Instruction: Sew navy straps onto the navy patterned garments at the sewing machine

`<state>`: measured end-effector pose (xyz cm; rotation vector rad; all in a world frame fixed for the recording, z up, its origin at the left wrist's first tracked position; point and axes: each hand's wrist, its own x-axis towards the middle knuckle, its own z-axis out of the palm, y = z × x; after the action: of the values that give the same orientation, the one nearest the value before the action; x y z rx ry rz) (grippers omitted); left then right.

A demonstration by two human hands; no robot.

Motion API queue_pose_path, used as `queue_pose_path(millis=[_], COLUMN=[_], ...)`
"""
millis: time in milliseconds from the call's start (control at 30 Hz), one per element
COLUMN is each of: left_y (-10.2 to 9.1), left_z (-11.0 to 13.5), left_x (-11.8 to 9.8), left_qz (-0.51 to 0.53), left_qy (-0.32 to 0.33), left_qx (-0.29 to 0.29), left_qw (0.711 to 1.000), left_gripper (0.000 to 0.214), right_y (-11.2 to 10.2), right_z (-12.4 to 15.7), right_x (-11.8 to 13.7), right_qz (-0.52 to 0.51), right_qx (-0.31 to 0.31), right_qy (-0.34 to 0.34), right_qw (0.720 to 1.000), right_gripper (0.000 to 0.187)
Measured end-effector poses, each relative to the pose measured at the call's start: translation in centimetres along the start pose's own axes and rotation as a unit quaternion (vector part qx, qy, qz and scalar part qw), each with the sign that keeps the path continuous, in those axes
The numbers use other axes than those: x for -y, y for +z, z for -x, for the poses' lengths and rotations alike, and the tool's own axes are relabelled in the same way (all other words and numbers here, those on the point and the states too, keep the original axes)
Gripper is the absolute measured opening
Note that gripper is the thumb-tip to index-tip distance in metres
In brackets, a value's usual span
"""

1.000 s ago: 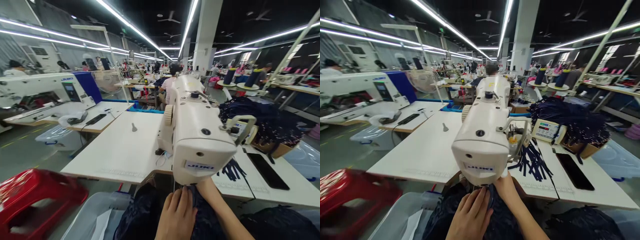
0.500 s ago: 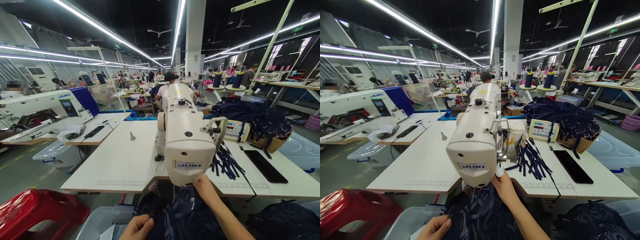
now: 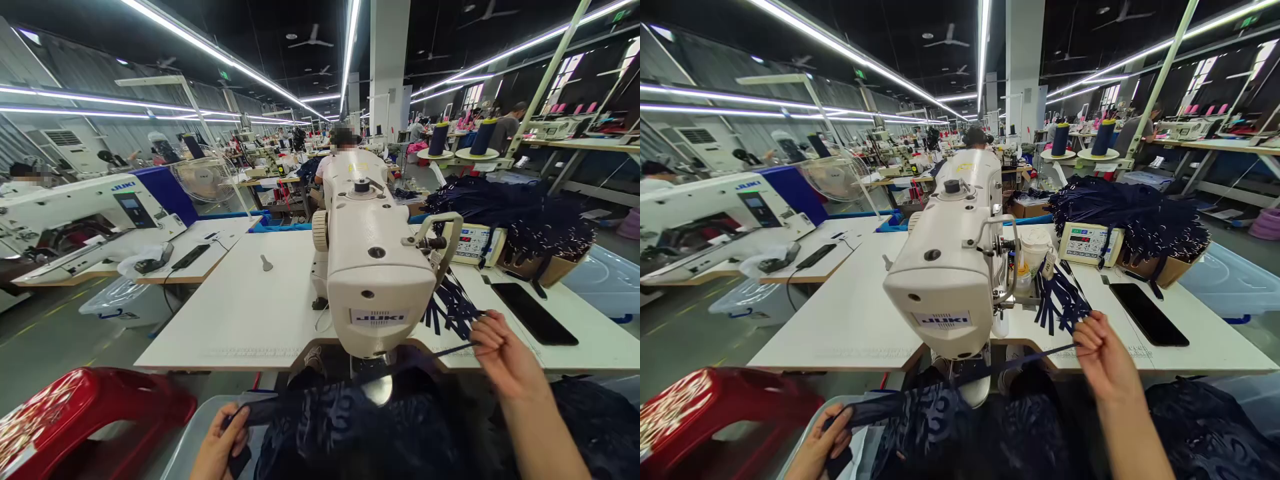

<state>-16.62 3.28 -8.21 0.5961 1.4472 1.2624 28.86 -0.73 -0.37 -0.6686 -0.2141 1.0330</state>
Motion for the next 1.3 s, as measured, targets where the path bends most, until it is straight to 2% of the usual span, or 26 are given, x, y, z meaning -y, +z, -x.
queue_pose_path(millis=[100, 200, 300, 367, 433, 500, 567, 633, 700, 733, 800, 933, 1100, 1167, 1300], left_y=[-0.9, -0.4, 1.2, 2.6, 4.4, 6.6, 9.1, 11.4, 13.2, 13.8, 14.5, 14.5, 14.4, 14.4, 14.6], left_z=[0.2, 0.9, 1.7, 2.5, 3.8, 5.8, 8.0, 10.1, 11.6, 12.0, 12.4, 12.3, 12.2, 12.2, 12.0], left_x=[-0.8, -1.9, -3.4, -4.5, -5.3, -5.8, -5.9, -5.6, -5.0, -4.7, -4.0, -2.8, -2.1, -2.0, -1.6], left_qz=[0.072, 0.078, 0.024, -0.069, -0.211, -0.331, -0.389, -0.411, -0.418, -0.418, -0.417, -0.400, -0.376, -0.372, -0.376], left_qy=[-0.056, -0.051, 0.025, 0.106, 0.161, 0.192, 0.246, 0.331, 0.369, 0.378, 0.377, 0.361, 0.363, 0.358, 0.338], left_qx=[0.032, 0.042, 0.083, 0.119, 0.179, 0.243, 0.328, 0.404, 0.437, 0.437, 0.408, 0.389, 0.347, 0.341, 0.362], left_qw=[0.995, 0.995, 0.996, 0.985, 0.948, 0.891, 0.825, 0.747, 0.706, 0.701, 0.720, 0.747, 0.779, 0.786, 0.783], left_gripper=[0.056, 0.052, 0.042, 0.041, 0.035, 0.028, 0.022, 0.024, 0.027, 0.026, 0.020, 0.008, 0.007, 0.009, 0.011], right_y=[-2.9, -4.8, -5.7, -5.6, -4.8, -3.3, -1.4, 0.4, 1.5, 1.8, 1.7, 1.2, 1.4, 1.4, 1.4], right_z=[0.1, 1.0, 1.9, 2.5, 3.5, 4.8, 6.3, 7.7, 8.7, 9.0, 9.4, 9.5, 9.4, 9.4, 9.7], right_x=[4.0, 5.1, 4.1, 2.9, 1.4, -0.4, -2.2, -3.8, -5.0, -5.4, -5.9, -6.1, -6.2, -6.4, -6.8], right_qz=[-0.052, -0.029, 0.129, 0.275, 0.401, 0.490, 0.556, 0.609, 0.636, 0.642, 0.646, 0.656, 0.664, 0.665, 0.647], right_qx=[-0.075, -0.119, -0.120, -0.091, -0.031, 0.054, 0.134, 0.203, 0.251, 0.263, 0.273, 0.273, 0.247, 0.244, 0.287], right_qy=[-0.047, -0.078, -0.076, -0.059, -0.035, -0.016, -0.015, -0.019, -0.028, -0.034, -0.044, -0.028, -0.038, -0.052, -0.077], right_qw=[0.995, 0.989, 0.981, 0.955, 0.915, 0.870, 0.820, 0.767, 0.729, 0.720, 0.712, 0.703, 0.705, 0.704, 0.702], right_gripper=[0.016, 0.022, 0.026, 0.031, 0.040, 0.043, 0.037, 0.027, 0.021, 0.020, 0.019, 0.021, 0.021, 0.020, 0.017])
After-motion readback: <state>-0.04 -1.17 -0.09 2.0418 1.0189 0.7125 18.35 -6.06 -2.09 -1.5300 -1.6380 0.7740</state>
